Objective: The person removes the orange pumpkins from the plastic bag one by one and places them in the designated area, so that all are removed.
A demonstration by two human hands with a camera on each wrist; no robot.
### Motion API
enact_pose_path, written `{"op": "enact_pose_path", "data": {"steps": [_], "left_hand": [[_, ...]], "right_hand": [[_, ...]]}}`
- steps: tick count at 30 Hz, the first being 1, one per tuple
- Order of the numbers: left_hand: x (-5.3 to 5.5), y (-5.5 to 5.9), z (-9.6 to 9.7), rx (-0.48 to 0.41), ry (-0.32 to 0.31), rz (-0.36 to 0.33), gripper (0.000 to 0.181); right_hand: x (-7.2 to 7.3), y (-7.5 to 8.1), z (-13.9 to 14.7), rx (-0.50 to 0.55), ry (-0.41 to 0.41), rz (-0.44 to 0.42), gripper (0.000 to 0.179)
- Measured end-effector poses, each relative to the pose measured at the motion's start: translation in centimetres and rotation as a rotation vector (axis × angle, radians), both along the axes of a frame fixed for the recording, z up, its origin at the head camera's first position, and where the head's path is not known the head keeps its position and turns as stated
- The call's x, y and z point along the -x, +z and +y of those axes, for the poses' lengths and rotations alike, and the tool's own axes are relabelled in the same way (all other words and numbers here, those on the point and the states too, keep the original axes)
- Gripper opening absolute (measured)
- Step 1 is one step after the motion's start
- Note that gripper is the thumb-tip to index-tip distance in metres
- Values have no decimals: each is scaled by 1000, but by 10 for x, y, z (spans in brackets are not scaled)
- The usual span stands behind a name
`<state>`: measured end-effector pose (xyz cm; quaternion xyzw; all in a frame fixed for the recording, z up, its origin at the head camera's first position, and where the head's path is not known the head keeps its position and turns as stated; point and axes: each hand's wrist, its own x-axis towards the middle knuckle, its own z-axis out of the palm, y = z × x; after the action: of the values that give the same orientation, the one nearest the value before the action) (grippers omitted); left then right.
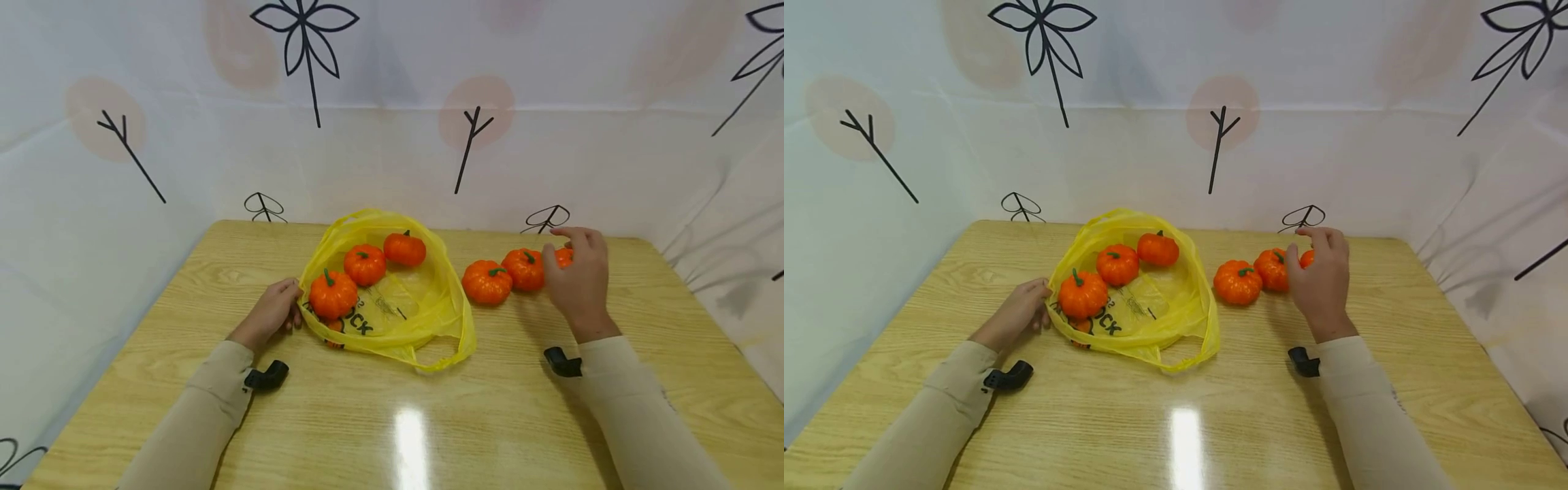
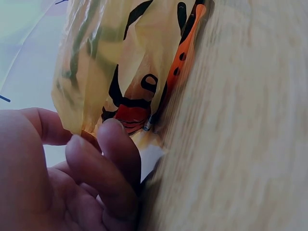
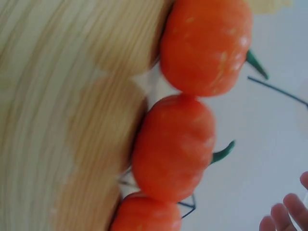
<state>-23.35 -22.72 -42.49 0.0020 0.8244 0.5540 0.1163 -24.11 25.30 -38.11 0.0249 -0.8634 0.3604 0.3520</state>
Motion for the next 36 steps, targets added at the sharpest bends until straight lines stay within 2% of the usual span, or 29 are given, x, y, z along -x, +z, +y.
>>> {"op": "enact_pose_path", "data": {"steps": [10,17,24,25,36], "left_hand": [[-2,1,1,-4,-8,16,25],[-2,1,2,-3,4,17,24],[-17,30,13,-11,-12,-6,23],[-18,31,13,-9,-13,-4,23],[-17,28,12,-15,-20,-3,23]], "right_hand": [[-9,12,-28,-20,133,-56,31],[-12,20,-43,-11,197,-32,28],[-14,24,-58,1,229,-12,28],[-14,25,-60,1,236,-8,27],[-17,31,-81,7,314,-3,27]]}}
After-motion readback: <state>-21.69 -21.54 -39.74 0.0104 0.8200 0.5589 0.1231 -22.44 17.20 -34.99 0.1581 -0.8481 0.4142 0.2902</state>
